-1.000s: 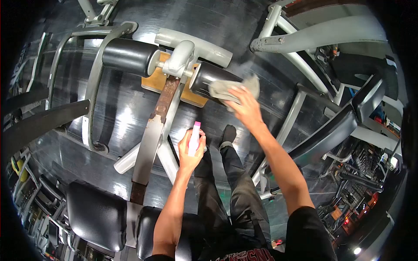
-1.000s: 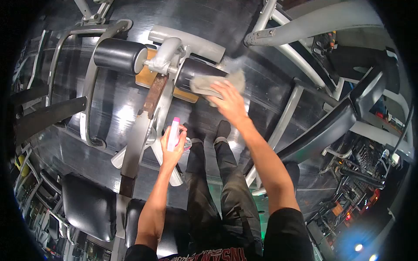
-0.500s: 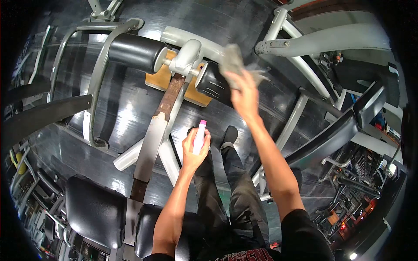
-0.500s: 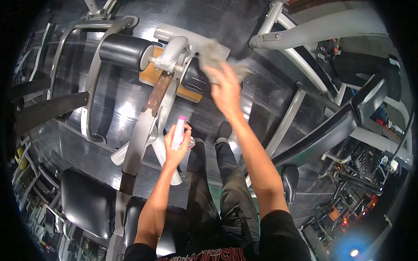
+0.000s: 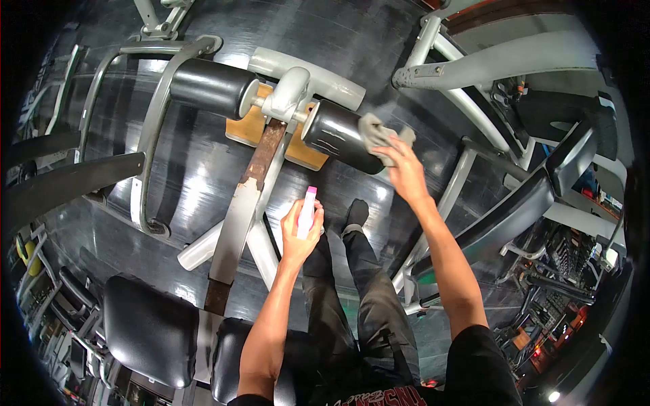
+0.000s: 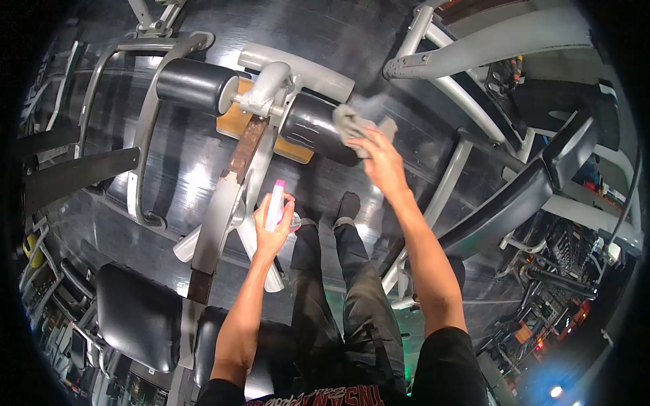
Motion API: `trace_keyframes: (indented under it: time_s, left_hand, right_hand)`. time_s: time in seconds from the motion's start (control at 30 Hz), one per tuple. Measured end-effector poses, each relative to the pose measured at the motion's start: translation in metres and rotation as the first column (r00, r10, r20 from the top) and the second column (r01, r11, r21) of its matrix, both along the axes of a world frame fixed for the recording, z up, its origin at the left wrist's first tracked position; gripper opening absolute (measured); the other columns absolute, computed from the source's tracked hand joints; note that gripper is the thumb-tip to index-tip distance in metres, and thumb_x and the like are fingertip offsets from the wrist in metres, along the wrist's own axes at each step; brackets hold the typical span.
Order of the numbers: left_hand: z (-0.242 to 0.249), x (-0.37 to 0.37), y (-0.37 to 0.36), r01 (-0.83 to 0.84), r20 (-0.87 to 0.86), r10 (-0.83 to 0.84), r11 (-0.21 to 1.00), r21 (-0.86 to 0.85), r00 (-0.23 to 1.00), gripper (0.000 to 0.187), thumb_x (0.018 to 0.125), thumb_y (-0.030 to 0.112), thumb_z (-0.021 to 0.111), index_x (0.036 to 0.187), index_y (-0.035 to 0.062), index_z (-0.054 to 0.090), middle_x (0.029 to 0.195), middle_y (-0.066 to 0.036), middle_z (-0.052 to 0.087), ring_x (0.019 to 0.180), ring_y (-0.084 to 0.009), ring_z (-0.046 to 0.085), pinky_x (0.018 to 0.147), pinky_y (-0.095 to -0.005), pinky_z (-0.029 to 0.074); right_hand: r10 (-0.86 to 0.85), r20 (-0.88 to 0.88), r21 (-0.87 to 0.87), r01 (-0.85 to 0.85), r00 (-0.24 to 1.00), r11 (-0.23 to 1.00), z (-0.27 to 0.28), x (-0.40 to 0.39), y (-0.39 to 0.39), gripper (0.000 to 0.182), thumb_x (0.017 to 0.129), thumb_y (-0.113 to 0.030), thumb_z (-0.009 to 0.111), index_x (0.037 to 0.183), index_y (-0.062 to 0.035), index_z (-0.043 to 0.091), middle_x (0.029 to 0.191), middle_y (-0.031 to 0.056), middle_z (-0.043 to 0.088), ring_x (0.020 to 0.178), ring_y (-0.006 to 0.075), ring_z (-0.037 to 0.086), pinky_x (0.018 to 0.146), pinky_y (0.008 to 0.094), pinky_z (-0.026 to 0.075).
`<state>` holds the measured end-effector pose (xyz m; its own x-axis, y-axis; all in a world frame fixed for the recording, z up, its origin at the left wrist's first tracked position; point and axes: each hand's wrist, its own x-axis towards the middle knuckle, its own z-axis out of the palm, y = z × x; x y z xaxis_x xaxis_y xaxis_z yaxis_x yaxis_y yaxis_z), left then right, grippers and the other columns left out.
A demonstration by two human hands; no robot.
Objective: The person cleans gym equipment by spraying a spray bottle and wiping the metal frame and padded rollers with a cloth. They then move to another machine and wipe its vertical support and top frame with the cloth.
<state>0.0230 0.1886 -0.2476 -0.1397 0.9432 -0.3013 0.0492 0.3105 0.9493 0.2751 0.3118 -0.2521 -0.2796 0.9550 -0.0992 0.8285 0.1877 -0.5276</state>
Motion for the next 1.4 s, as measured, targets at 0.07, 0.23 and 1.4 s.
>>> trace_keyframes:
  time_s: [0.07, 0.23, 1.4]
  left_hand:
    - [0.0, -0.002, 0.001, -0.011, -0.002, 0.011, 1.0, 0.0, 1.0, 0.008, 0.092, 0.002, 0.065, 0.099, 0.0018, 0.062, 0.086, -0.003, 0.066, 0.064, -0.0059, 0.06, 0.058, -0.0222, 0.048]
    - [0.007, -0.004, 0.004, -0.016, 0.005, 0.017, 1.0, -0.011, 1.0, 0.008, 0.093, 0.003, 0.065, 0.099, 0.0023, 0.061, 0.084, -0.002, 0.066, 0.064, -0.0057, 0.06, 0.058, -0.0221, 0.048]
    - [-0.004, 0.002, 0.0, -0.034, 0.027, 0.035, 0.999, -0.042, 0.999, 0.012, 0.088, 0.001, 0.069, 0.098, 0.0002, 0.063, 0.079, -0.006, 0.068, 0.065, -0.0101, 0.063, 0.059, -0.0268, 0.051]
  right_hand:
    - [-0.139, -0.129, -0.118, 0.124, 0.982, 0.985, -0.01, 0.028, 0.004, 0.047, 0.078, 0.009, 0.059, 0.117, -0.0158, 0.067, 0.129, 0.0162, 0.061, 0.123, 0.0348, 0.057, 0.102, 0.0401, 0.047]
    - [-0.5, -0.329, -0.09, 0.501, 0.801, 0.861, -0.003, 0.027, 0.016, 0.027, 0.098, -0.015, 0.058, 0.123, -0.008, 0.065, 0.124, 0.0125, 0.066, 0.121, 0.0222, 0.059, 0.104, 0.033, 0.042]
    - [0.187, 0.066, 0.027, -0.189, 0.98, 0.982, -0.009, -0.03, 0.046, 0.048, 0.09, -0.028, 0.067, 0.135, -0.0189, 0.057, 0.141, 0.0016, 0.056, 0.123, 0.0285, 0.055, 0.106, 0.0396, 0.045]
